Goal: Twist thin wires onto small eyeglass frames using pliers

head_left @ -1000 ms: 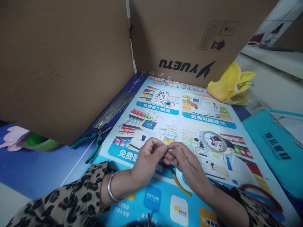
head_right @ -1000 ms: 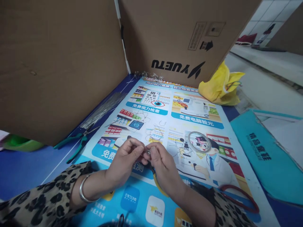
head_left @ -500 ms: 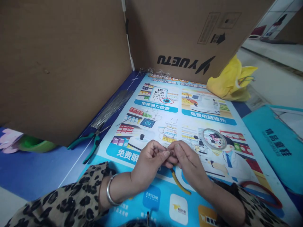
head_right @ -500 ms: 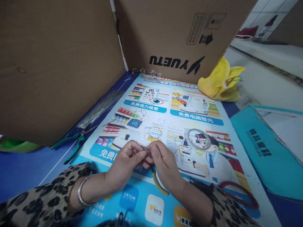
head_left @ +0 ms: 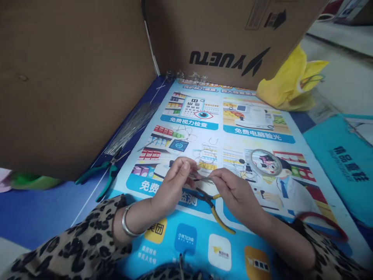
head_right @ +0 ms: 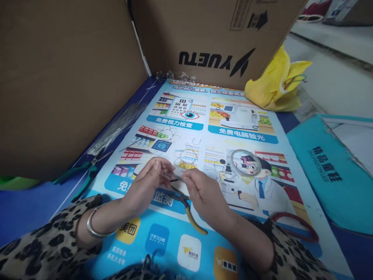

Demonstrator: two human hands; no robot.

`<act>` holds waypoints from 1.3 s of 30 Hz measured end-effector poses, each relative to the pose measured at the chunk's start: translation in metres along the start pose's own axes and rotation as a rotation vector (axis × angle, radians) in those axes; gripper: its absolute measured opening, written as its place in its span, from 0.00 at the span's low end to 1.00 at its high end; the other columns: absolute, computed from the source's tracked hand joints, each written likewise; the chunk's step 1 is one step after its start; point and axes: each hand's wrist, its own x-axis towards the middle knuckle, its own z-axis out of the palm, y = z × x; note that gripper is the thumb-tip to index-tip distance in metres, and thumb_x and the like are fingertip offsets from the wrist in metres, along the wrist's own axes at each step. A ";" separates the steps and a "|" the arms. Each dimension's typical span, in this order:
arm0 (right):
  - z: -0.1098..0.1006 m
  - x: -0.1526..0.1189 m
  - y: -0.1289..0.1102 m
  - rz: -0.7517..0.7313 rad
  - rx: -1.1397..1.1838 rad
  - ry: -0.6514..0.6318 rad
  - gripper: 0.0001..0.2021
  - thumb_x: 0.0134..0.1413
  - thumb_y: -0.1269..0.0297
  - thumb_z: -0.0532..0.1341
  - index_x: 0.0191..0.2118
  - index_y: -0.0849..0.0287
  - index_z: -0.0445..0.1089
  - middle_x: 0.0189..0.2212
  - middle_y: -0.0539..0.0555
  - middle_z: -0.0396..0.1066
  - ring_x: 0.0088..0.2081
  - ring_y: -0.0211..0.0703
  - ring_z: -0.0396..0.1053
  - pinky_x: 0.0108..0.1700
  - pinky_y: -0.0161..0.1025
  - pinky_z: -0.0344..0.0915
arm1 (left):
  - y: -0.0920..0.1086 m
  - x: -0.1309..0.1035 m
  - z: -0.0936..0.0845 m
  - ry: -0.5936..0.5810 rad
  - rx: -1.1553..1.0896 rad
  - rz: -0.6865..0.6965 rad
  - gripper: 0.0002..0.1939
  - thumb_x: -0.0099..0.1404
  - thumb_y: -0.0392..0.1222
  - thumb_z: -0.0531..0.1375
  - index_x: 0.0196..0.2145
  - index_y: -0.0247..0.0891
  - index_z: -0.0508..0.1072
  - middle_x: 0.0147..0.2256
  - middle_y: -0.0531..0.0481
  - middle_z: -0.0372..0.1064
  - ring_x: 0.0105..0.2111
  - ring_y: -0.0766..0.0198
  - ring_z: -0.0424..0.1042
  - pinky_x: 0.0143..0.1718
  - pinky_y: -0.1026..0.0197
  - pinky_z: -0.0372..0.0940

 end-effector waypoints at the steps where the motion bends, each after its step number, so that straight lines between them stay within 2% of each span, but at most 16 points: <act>1: 0.000 0.000 0.000 -0.014 -0.003 -0.004 0.09 0.62 0.63 0.48 0.35 0.55 0.64 0.26 0.48 0.68 0.26 0.34 0.64 0.28 0.32 0.59 | -0.001 0.000 -0.001 -0.024 0.038 0.014 0.16 0.69 0.51 0.46 0.42 0.39 0.64 0.41 0.46 0.66 0.39 0.63 0.68 0.34 0.62 0.65; 8: 0.000 0.001 0.005 -0.156 -0.065 -0.017 0.09 0.61 0.65 0.50 0.41 0.57 0.66 0.35 0.52 0.73 0.37 0.37 0.70 0.36 0.33 0.64 | 0.003 0.002 -0.007 -0.184 0.287 0.105 0.17 0.70 0.49 0.43 0.46 0.39 0.64 0.41 0.46 0.66 0.40 0.64 0.67 0.37 0.61 0.65; 10: -0.003 0.002 0.007 -0.173 -0.104 -0.010 0.09 0.61 0.66 0.51 0.41 0.58 0.67 0.34 0.52 0.72 0.36 0.37 0.70 0.36 0.33 0.64 | 0.006 0.008 -0.011 -0.184 0.468 0.230 0.14 0.69 0.46 0.47 0.43 0.38 0.68 0.39 0.46 0.67 0.40 0.65 0.67 0.39 0.61 0.65; 12: -0.007 0.004 0.009 -0.181 -0.141 0.005 0.09 0.61 0.67 0.51 0.40 0.59 0.67 0.33 0.52 0.72 0.35 0.36 0.69 0.36 0.32 0.64 | 0.009 0.014 -0.016 -0.174 0.667 0.429 0.09 0.67 0.41 0.52 0.39 0.38 0.71 0.36 0.49 0.68 0.38 0.66 0.67 0.41 0.62 0.64; 15: -0.008 0.007 0.010 -0.204 -0.201 0.003 0.10 0.61 0.67 0.51 0.39 0.59 0.68 0.32 0.52 0.72 0.35 0.37 0.69 0.35 0.32 0.64 | 0.010 0.021 -0.024 -0.212 0.908 0.676 0.08 0.66 0.36 0.54 0.40 0.38 0.71 0.33 0.50 0.69 0.35 0.68 0.68 0.36 0.63 0.65; 18: -0.005 0.010 0.014 -0.221 -0.273 -0.019 0.11 0.61 0.66 0.50 0.41 0.61 0.69 0.33 0.54 0.72 0.36 0.39 0.69 0.35 0.34 0.64 | 0.011 0.026 -0.032 -0.225 1.194 0.798 0.09 0.66 0.34 0.52 0.39 0.37 0.72 0.31 0.49 0.70 0.33 0.65 0.68 0.34 0.61 0.64; 21: -0.002 0.011 0.021 -0.209 -0.406 -0.040 0.13 0.61 0.67 0.49 0.39 0.61 0.70 0.33 0.55 0.72 0.36 0.41 0.69 0.37 0.37 0.64 | 0.014 0.032 -0.043 -0.216 1.394 0.753 0.09 0.66 0.35 0.52 0.35 0.37 0.73 0.30 0.49 0.70 0.33 0.64 0.68 0.35 0.60 0.63; 25: -0.001 0.010 0.027 -0.177 -0.537 -0.104 0.13 0.61 0.67 0.49 0.36 0.61 0.71 0.32 0.55 0.71 0.36 0.43 0.68 0.37 0.38 0.64 | 0.016 0.042 -0.054 -0.239 1.365 0.608 0.09 0.65 0.36 0.52 0.33 0.36 0.72 0.31 0.48 0.71 0.34 0.63 0.68 0.37 0.59 0.64; 30: -0.002 0.009 0.026 -0.168 -0.538 -0.132 0.13 0.60 0.67 0.49 0.35 0.60 0.71 0.32 0.55 0.70 0.36 0.42 0.67 0.36 0.37 0.63 | 0.012 0.042 -0.052 -0.290 1.372 0.512 0.09 0.65 0.35 0.53 0.32 0.35 0.73 0.30 0.47 0.71 0.35 0.61 0.67 0.37 0.58 0.63; 35: 0.000 0.009 0.027 -0.160 -0.489 -0.067 0.12 0.61 0.66 0.50 0.37 0.60 0.70 0.34 0.55 0.71 0.37 0.42 0.67 0.38 0.36 0.63 | 0.012 0.041 -0.050 -0.263 1.299 0.496 0.09 0.65 0.36 0.52 0.33 0.35 0.73 0.31 0.47 0.71 0.35 0.62 0.67 0.37 0.59 0.63; 39: 0.003 0.007 0.032 -0.223 -0.553 -0.046 0.11 0.60 0.68 0.51 0.37 0.61 0.71 0.33 0.55 0.71 0.37 0.41 0.68 0.37 0.36 0.63 | 0.012 0.041 -0.051 -0.302 1.331 0.503 0.10 0.65 0.36 0.52 0.33 0.35 0.73 0.31 0.47 0.71 0.35 0.62 0.68 0.37 0.58 0.63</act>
